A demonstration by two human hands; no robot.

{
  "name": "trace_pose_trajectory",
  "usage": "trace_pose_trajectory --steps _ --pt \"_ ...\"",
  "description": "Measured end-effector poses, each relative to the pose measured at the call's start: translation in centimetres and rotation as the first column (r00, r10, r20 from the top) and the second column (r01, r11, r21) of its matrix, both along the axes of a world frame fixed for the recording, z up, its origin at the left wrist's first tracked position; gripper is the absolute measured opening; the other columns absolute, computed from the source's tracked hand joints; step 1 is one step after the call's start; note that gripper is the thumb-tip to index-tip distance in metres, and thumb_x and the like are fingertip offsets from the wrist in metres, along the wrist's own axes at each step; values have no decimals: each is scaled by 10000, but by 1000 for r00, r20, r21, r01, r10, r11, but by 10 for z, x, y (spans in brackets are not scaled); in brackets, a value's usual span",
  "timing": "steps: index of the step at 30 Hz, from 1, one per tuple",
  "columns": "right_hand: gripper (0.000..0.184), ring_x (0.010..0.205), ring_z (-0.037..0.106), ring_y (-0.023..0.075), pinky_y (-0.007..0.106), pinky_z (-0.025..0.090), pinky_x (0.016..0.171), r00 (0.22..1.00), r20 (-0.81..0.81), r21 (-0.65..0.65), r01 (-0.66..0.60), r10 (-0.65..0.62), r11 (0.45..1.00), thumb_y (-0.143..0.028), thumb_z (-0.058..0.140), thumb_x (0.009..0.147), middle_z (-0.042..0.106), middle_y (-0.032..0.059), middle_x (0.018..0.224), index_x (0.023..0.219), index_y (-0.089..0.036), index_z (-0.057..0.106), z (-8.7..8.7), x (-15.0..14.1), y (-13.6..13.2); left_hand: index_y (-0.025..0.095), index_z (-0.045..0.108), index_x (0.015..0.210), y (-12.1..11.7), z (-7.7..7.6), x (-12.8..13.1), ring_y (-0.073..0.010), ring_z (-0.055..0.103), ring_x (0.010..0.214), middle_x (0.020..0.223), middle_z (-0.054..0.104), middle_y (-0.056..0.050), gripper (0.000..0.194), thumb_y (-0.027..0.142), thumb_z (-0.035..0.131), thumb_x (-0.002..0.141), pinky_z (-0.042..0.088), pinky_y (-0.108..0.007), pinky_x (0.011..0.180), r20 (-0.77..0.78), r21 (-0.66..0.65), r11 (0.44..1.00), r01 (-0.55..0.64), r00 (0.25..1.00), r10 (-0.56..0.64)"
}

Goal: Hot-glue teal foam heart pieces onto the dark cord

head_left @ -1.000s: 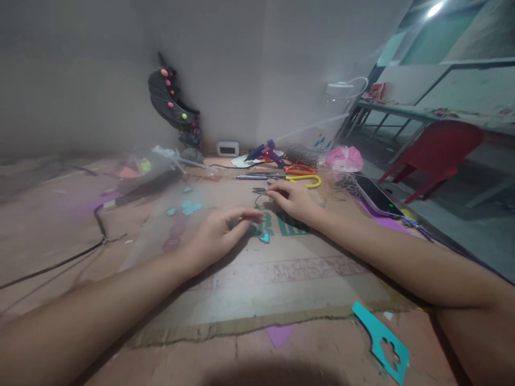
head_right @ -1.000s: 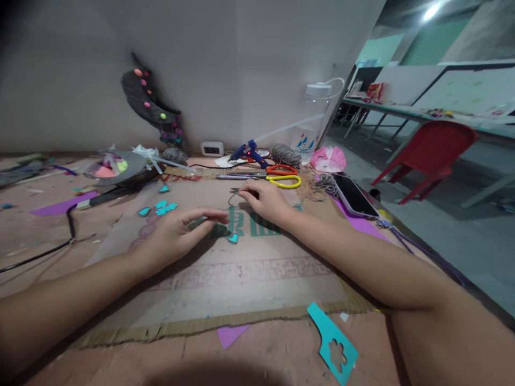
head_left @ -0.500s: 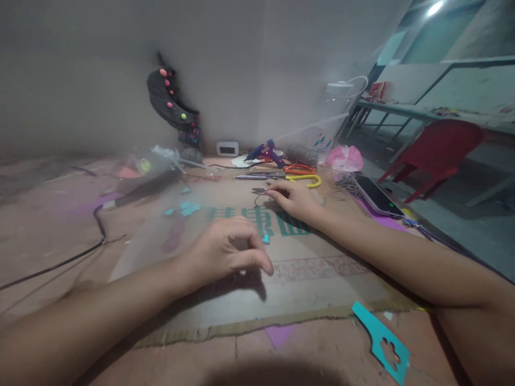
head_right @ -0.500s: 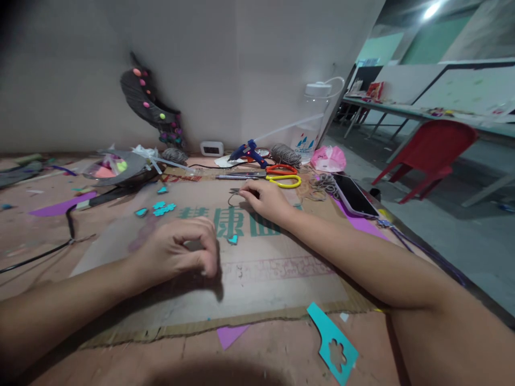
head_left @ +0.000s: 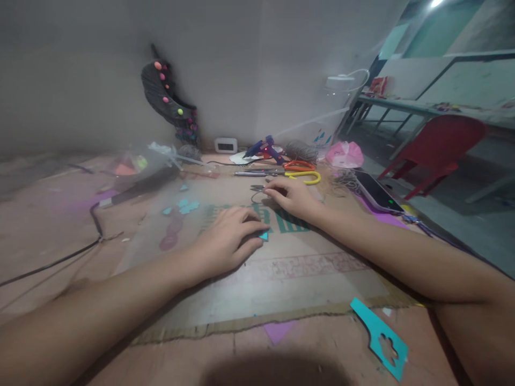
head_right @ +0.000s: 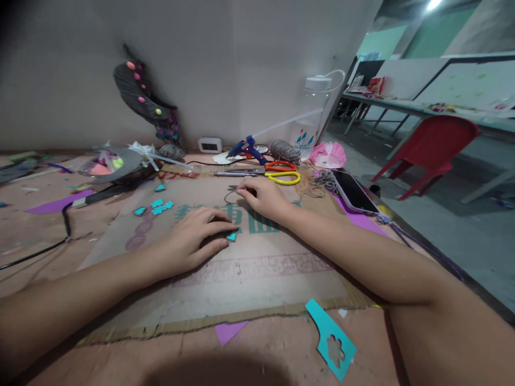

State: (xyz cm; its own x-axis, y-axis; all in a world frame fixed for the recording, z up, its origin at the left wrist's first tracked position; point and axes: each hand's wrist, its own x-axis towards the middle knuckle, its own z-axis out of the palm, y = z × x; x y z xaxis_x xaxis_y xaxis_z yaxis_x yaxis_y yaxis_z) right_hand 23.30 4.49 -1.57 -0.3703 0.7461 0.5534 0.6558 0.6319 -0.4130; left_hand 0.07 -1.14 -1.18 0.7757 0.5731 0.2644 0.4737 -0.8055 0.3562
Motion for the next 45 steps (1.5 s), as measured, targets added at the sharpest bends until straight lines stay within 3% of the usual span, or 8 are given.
trace_pose_trajectory --steps 9,18,24,31,34,39,42,45 --pt "184 696 607 153 261 431 660 1000 1 9 -19 19 1000 -274 578 912 720 41 789 862 -165 717 1 -1 0 207 672 1049 2 -3 0 -234 523 1146 1154 632 -73 199 303 517 968 411 -404 1013 46 -40 998 46 998 -44" --pt "221 670 581 141 268 443 655 993 -35 162 -104 111 981 -321 559 947 724 51 820 906 -172 716 6 -3 -16 219 658 1206 -2 2 3 -268 524 1115 1166 614 -105 318 294 432 996 424 -461 983 -48 7 998 60 997 -60" --pt "259 839 617 196 321 467 775 977 199 27 -83 76 996 -315 534 954 690 84 888 897 -169 740 -2 -1 -4 207 662 1071 -2 2 2 -256 536 1110 1111 632 -94 233 286 463 980 419 -442 990 12 -25 998 59 998 -59" --pt "231 872 605 196 323 465 790 1000 0 77 7 -7 997 -288 552 934 662 100 977 1029 -145 707 11 -1 -8 211 631 862 3 4 1 -203 625 904 889 708 -19 44 214 610 901 454 -372 875 202 -104 994 -44 977 64" --pt "255 766 593 166 282 439 696 998 -33 -139 -48 44 989 -312 534 940 670 57 826 918 -139 721 27 -7 -18 211 643 844 5 6 0 -196 625 973 970 708 -25 76 180 608 903 455 -373 916 295 -40 997 -73 952 82" --pt "384 600 539 106 232 400 552 964 -126 -640 -259 234 724 -475 509 943 636 3 717 869 -151 701 37 -17 -32 199 661 842 4 8 -3 -204 581 1126 1187 617 -66 73 148 631 884 459 -386 973 343 78 993 -91 937 59" --pt "341 516 461 69 208 354 473 938 -247 -750 -344 243 565 -490 605 886 597 -26 686 864 -157 675 35 -19 -34 207 654 871 3 8 -3 -203 581 1128 1172 606 -65 74 156 610 902 473 -395 966 347 101 991 -90 936 49" --pt "289 525 461 58 196 369 483 919 -317 -784 -393 235 481 -434 720 808 612 -30 709 876 -159 662 35 -18 -32 212 649 898 4 8 -4 -202 582 1130 1165 605 -66 86 149 593 914 473 -405 974 357 107 988 -107 932 63"
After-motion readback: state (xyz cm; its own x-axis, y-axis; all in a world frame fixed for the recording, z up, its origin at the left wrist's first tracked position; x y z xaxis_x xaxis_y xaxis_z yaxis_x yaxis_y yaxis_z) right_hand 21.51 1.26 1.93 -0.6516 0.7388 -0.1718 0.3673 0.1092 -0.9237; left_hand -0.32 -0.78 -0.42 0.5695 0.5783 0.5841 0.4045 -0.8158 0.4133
